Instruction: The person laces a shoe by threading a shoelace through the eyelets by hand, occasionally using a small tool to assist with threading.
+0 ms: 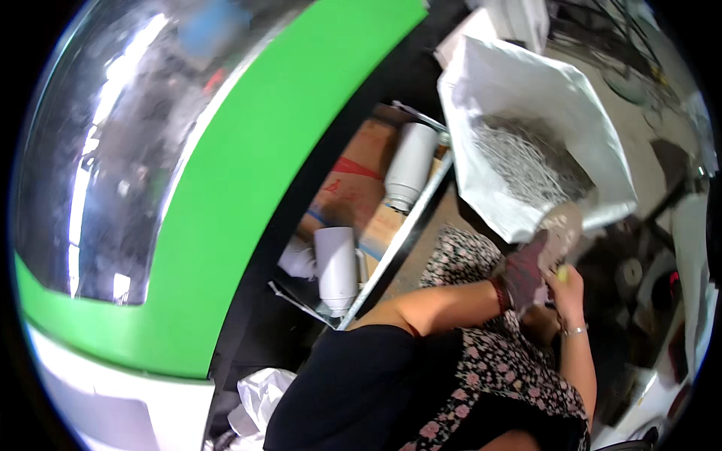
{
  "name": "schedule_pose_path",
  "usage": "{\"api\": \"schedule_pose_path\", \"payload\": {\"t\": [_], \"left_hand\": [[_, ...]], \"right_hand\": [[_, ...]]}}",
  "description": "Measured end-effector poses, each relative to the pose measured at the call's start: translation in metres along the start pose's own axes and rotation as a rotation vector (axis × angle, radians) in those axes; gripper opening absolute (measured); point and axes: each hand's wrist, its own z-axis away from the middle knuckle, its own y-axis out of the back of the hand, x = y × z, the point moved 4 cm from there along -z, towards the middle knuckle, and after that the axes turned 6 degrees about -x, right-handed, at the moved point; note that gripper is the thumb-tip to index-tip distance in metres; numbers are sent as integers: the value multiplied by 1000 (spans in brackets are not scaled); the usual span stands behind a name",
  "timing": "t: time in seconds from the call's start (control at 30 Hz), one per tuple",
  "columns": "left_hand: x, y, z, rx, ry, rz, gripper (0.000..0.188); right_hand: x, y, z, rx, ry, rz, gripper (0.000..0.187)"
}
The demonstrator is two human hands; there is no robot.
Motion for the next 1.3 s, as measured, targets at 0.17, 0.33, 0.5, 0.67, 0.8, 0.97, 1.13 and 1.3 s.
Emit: {"api": "schedule_pose_path", "payload": {"t": [0.17, 0.33, 0.5, 0.67, 0.8, 0.97, 1.13, 1.3], "left_hand": [[-27, 16, -42, -384, 113, 1257, 57], [-39, 81, -66, 139, 89, 990, 54], [-35, 79, -65, 243, 289, 1262, 52], [-14, 77, -84, 89, 111, 1299, 55], [6, 22, -82, -81, 167, 1348, 59], [-4, -35, -85, -253, 307, 1242, 58], [-40, -32, -74, -527, 367, 1233, 53], [-45, -45, -55, -249, 431, 1060, 51]], "right_hand": [[-38, 2, 48, -270, -113, -194, 12], [-10, 79, 82, 28, 60, -795, 9], [-27, 144, 132, 527, 270, -1211, 9], [-22, 181, 135, 737, 134, 68, 19], [-27, 187, 138, 922, 76, 864, 26], [27, 173, 209, 1066, 92, 524, 19], [114, 106, 309, 1083, 7, 110, 21], [236, 43, 406, 978, -351, -449, 11]]}}
